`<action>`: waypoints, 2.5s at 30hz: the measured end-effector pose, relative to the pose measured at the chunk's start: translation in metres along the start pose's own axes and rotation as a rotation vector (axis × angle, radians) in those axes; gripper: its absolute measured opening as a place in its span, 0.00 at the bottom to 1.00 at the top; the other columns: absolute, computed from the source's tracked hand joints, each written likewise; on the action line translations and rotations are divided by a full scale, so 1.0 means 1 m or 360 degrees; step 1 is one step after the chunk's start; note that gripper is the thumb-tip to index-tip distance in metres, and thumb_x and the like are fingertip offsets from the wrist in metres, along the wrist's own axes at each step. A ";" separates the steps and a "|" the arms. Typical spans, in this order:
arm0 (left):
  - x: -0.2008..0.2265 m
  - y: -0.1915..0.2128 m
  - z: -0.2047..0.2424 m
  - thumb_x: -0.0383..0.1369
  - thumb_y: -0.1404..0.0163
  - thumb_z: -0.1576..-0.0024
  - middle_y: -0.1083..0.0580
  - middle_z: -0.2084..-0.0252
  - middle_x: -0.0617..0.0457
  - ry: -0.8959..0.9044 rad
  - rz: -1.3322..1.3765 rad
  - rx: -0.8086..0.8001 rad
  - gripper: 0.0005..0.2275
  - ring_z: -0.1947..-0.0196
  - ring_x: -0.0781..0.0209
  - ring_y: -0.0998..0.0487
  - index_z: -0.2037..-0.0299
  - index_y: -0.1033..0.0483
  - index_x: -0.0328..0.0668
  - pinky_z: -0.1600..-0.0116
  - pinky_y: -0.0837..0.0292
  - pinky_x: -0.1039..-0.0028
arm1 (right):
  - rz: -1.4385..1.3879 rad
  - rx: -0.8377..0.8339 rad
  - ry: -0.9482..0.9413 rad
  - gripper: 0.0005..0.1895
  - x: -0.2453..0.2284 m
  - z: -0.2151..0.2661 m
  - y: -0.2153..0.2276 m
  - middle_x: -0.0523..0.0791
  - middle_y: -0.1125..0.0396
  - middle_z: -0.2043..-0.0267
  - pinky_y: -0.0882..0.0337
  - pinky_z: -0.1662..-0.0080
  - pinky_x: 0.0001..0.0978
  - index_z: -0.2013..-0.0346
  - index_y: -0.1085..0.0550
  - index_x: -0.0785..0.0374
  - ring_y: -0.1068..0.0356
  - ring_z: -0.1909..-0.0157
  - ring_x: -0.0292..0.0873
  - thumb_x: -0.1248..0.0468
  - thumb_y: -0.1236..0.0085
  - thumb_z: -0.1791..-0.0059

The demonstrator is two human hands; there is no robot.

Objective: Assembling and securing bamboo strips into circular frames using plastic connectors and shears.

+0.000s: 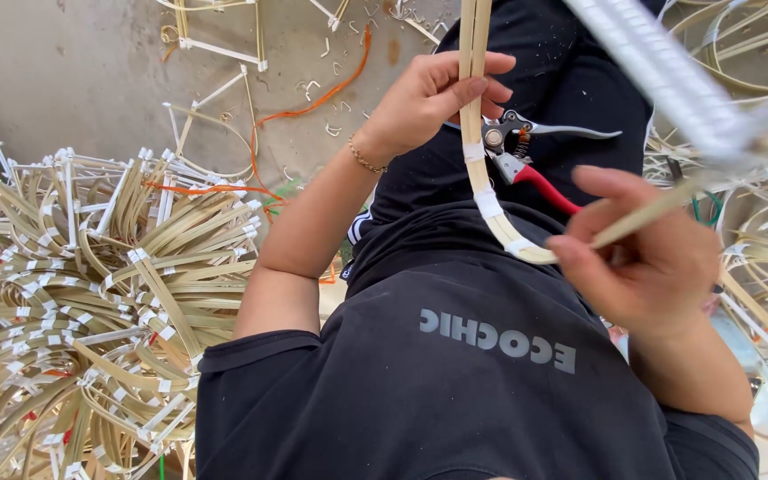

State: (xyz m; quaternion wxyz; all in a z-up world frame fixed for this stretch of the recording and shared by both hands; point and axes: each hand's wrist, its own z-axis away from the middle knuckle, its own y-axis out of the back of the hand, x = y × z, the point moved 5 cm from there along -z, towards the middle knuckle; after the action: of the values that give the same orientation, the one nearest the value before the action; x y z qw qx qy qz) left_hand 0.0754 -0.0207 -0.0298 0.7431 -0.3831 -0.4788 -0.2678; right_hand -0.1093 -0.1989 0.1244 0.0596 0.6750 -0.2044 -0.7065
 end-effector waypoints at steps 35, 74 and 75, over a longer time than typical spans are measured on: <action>-0.009 0.077 0.010 0.35 0.39 0.38 0.18 0.55 0.48 0.0014 -0.1238 0.0618 0.17 0.56 0.63 0.17 0.43 0.24 0.33 0.50 0.21 0.72 | 0.0347 0.0305 -0.1090 0.11 0.414 0.010 0.049 0.40 0.29 0.64 0.29 0.57 0.31 0.53 0.24 0.65 0.29 0.63 0.36 0.59 0.45 0.38; -0.062 -0.040 -0.037 0.32 0.58 0.34 0.20 0.70 0.49 0.0318 0.0172 0.0231 0.21 0.80 0.70 0.25 0.33 0.38 0.25 0.79 0.31 0.79 | -0.1794 0.0351 -0.0436 0.06 0.127 0.004 0.023 0.48 0.33 0.61 0.28 0.68 0.32 0.48 0.33 0.65 0.39 0.79 0.33 0.68 0.46 0.38; -0.058 -0.038 -0.036 0.31 0.60 0.34 0.21 0.73 0.50 0.0299 0.0174 0.0252 0.21 0.83 0.70 0.26 0.33 0.39 0.27 0.81 0.32 0.79 | -0.1589 0.0268 -0.0337 0.08 0.132 0.007 0.024 0.47 0.35 0.63 0.28 0.65 0.32 0.51 0.33 0.67 0.39 0.76 0.33 0.70 0.41 0.35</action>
State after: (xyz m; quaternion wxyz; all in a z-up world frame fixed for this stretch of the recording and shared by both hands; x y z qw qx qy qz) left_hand 0.0409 -0.0701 -0.0800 0.8261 -0.3219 -0.4052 -0.2229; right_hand -0.1312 -0.2667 0.0105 -0.3603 0.6175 0.0817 -0.6944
